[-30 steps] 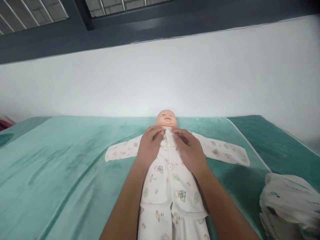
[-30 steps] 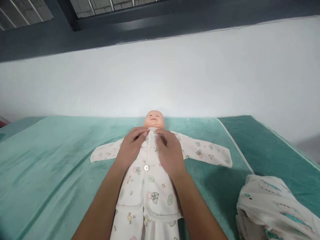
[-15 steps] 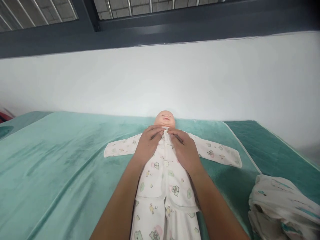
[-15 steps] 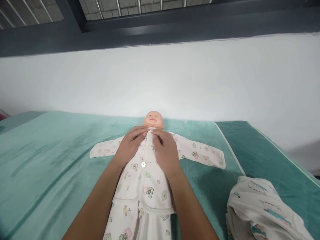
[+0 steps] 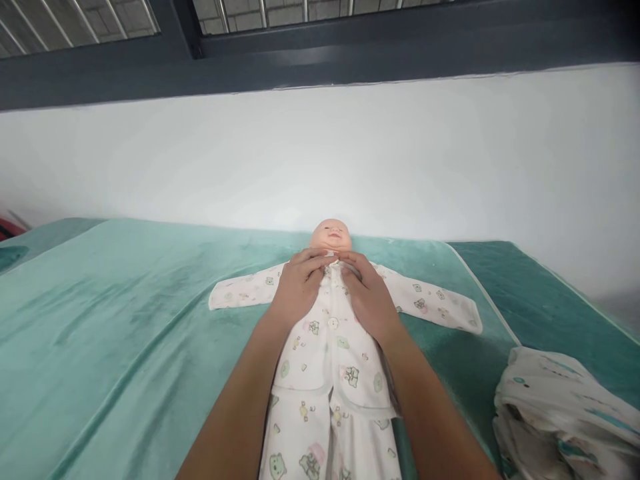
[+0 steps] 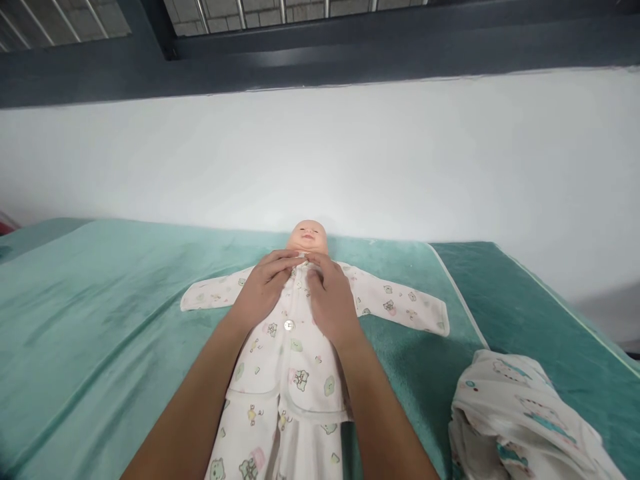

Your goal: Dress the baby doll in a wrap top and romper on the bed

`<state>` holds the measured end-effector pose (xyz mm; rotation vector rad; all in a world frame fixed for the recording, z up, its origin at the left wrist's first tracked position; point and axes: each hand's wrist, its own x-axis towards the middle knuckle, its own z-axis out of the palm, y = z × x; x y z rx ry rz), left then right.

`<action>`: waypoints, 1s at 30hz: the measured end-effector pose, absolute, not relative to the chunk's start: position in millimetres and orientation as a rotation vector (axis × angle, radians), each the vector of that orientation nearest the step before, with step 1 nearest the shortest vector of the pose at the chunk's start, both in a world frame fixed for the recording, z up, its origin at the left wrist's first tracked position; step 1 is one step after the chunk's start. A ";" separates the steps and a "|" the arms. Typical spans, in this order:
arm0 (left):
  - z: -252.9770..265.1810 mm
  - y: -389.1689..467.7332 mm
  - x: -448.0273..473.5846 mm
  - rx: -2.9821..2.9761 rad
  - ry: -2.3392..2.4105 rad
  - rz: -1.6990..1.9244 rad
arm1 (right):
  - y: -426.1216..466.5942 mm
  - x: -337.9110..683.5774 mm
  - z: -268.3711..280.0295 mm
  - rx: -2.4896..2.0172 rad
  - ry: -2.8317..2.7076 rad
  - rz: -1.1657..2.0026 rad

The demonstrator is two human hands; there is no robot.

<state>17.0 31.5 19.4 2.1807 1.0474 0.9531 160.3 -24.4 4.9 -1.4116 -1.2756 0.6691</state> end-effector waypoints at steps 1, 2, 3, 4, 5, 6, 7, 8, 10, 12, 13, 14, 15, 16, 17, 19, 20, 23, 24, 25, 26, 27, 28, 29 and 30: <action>19.2 30.9 17.0 2.206 1.057 0.949 | -24.3 160.4 4.5 -1.410 -1.287 0.658; 19.0 30.2 17.1 2.237 1.067 0.941 | -24.2 160.5 4.3 -1.413 -1.296 0.646; 18.7 29.5 17.2 2.275 1.075 0.933 | -24.1 160.5 4.2 -1.418 -1.303 0.634; 18.4 28.9 17.3 2.320 1.079 0.922 | -24.0 160.5 4.1 -1.425 -1.307 0.624; 18.0 28.4 17.5 2.367 1.084 0.911 | -23.9 160.5 4.1 -1.431 -1.310 0.616; 17.6 28.1 17.8 2.410 1.091 0.899 | -23.8 160.4 4.1 -1.437 -1.314 0.609; 17.2 27.9 18.0 2.446 1.097 0.889 | -23.7 160.4 4.0 -1.439 -1.318 0.603; 16.8 28.0 18.1 2.470 1.104 0.882 | -23.6 160.3 3.8 -1.439 -1.321 0.597; 16.2 28.3 18.4 2.485 1.112 0.877 | -23.6 160.0 3.5 -1.433 -1.319 0.588; 16.3 28.3 18.5 2.475 1.110 0.876 | -23.7 159.6 3.5 -1.432 -1.307 0.586; 16.6 28.0 18.6 2.468 1.107 0.874 | -23.9 159.3 3.8 -1.436 -1.296 0.586; 17.0 27.6 18.6 2.459 1.104 0.873 | -24.1 159.0 4.3 -1.441 -1.283 0.585; 17.5 27.1 18.7 2.447 1.095 0.874 | -24.5 158.6 5.0 -1.442 -1.273 0.586; 17.9 26.6 18.8 2.427 1.082 0.884 | -24.9 158.2 5.7 -1.441 -1.263 0.587; 18.2 26.1 18.9 2.396 1.065 0.910 | -25.3 157.8 6.5 -1.439 -1.253 0.592; 18.3 25.8 19.1 2.303 1.042 0.994 | -26.2 157.2 7.8 -1.435 -1.233 0.609; 18.0 26.1 19.2 2.250 1.040 1.039 | -26.5 157.0 8.2 -1.436 -1.220 0.620; 16.3 28.1 19.6 2.159 1.036 1.101 | -27.0 156.8 7.6 -1.442 -1.184 0.624; 15.8 28.9 19.8 2.151 1.029 1.102 | -27.0 156.8 6.9 -1.443 -1.176 0.620; 15.4 29.5 19.9 2.146 1.019 1.101 | -27.1 156.9 6.1 -1.446 -1.167 0.617; 15.2 29.9 20.1 2.138 1.010 1.105 | -27.1 157.0 5.2 -1.446 -1.153 0.615; 15.2 29.9 20.1 2.124 1.006 1.113 | -27.2 157.1 4.3 -1.440 -1.137 0.611; 15.4 29.4 19.9 2.103 1.006 1.125 | -27.4 157.1 3.5 -1.427 -1.117 0.603; 15.8 28.2 19.5 2.077 1.009 1.139 | -27.7 157.1 2.9 -1.412 -1.100 0.591; 16.3 26.4 18.7 2.051 1.011 1.150 | -28.2 157.0 2.6 -1.396 -1.086 0.573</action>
